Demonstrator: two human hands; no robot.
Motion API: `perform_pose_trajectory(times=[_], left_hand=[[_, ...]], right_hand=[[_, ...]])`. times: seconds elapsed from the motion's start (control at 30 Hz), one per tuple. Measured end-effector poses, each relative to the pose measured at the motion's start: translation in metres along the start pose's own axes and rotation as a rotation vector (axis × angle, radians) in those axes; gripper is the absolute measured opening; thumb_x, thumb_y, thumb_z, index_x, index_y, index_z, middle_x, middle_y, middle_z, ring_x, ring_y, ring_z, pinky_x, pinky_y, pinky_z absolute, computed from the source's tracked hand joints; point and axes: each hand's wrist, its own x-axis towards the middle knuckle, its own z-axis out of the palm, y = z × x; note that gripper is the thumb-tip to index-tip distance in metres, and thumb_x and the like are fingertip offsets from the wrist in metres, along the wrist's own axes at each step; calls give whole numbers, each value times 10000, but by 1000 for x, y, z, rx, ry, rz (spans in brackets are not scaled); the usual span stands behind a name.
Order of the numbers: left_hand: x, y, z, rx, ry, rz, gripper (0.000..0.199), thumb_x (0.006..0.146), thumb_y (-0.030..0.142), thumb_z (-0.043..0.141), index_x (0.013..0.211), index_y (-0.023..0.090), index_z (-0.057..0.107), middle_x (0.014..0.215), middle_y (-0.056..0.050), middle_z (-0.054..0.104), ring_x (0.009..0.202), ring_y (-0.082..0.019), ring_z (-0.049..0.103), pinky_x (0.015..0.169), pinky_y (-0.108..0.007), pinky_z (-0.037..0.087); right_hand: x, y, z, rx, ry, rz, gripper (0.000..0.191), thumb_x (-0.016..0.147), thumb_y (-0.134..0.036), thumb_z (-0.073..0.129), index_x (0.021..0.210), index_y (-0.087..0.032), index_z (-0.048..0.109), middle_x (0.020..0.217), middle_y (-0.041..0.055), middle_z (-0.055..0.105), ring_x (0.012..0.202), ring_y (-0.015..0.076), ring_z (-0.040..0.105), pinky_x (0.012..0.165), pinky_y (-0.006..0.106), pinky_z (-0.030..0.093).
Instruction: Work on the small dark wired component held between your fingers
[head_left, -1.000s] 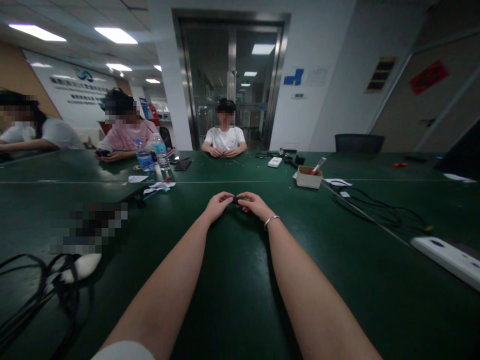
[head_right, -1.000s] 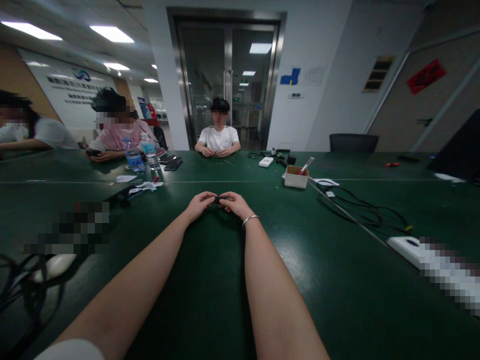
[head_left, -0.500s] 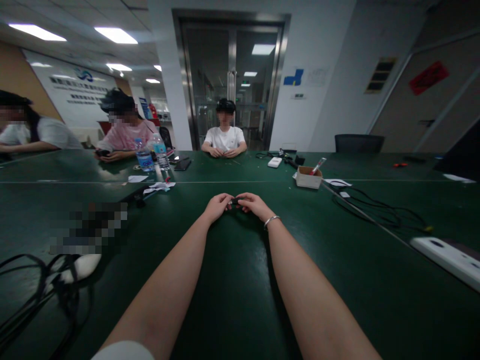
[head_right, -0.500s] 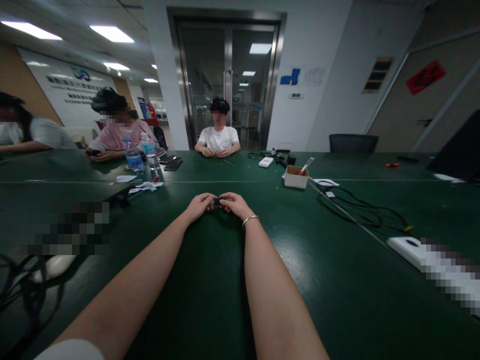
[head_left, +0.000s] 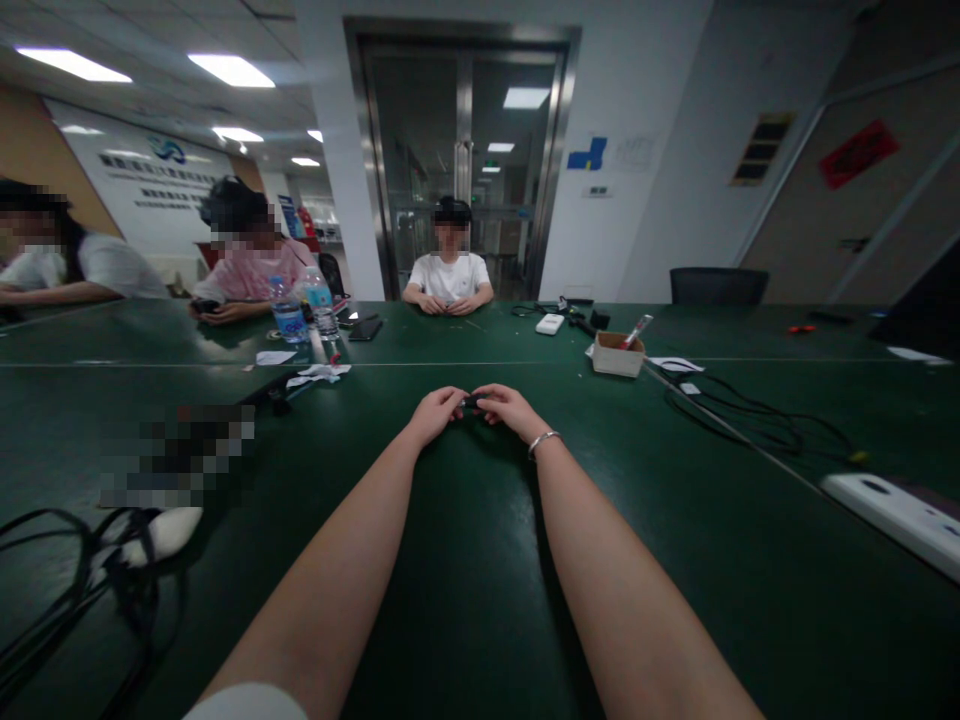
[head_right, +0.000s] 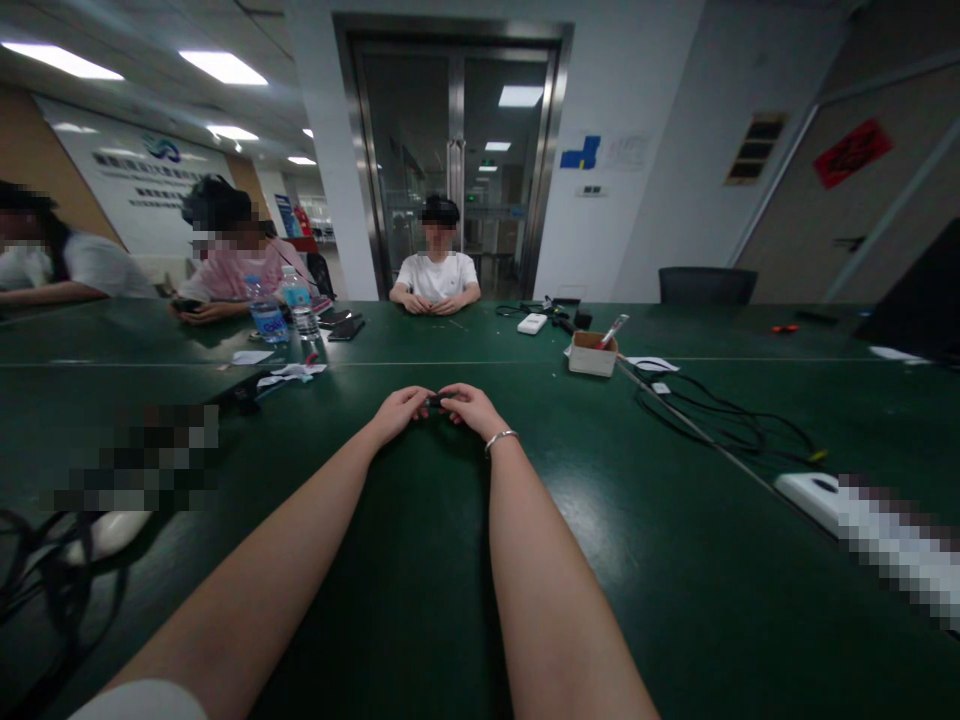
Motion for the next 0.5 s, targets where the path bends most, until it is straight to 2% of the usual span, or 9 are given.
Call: perform_pose_trajectory(times=[0.1,0.17,0.3,0.43,0.5], left_hand=[[-1,2,0,-27,17,0,310,745,345,585,975,155,668,808,-34,653,629,-116,538,609,-254,432],[-1,3,0,-38,6,-6,301,747,326,578,979,156,666,791,-33,649,637,-119,542,618,-258,436],[-1,3,-1,-20,-18,-19,335,811,393,498,973,151,664,688,-23,610,624,-128,538,614,-263,429],[-2,5,-1,-31,15,-35,304,744,342,578,980,173,666,841,-38,645,658,-124,540,640,-264,436],[-3,6,-1,-37,23,-31,307,717,309,598,984,175,665,856,-38,645,656,-122,535,641,-263,437]], right_hand=[[0,1,-1,5,-1,-6,190,787,-120,631,971,-163,652,668,0,680,472,53,529,459,146,452],[1,1,-1,9,-3,-11,184,786,-122,635,963,-167,655,663,-4,676,471,52,530,453,143,452],[1,1,-1,13,-4,-17,192,778,-111,643,962,-165,653,678,0,680,473,50,530,454,143,455],[1,1,-1,7,3,-7,194,785,-110,631,969,-168,654,670,-2,677,472,52,532,462,147,460],[1,1,-1,4,3,1,197,788,-108,622,973,-168,653,668,-1,678,473,55,535,464,149,462]])
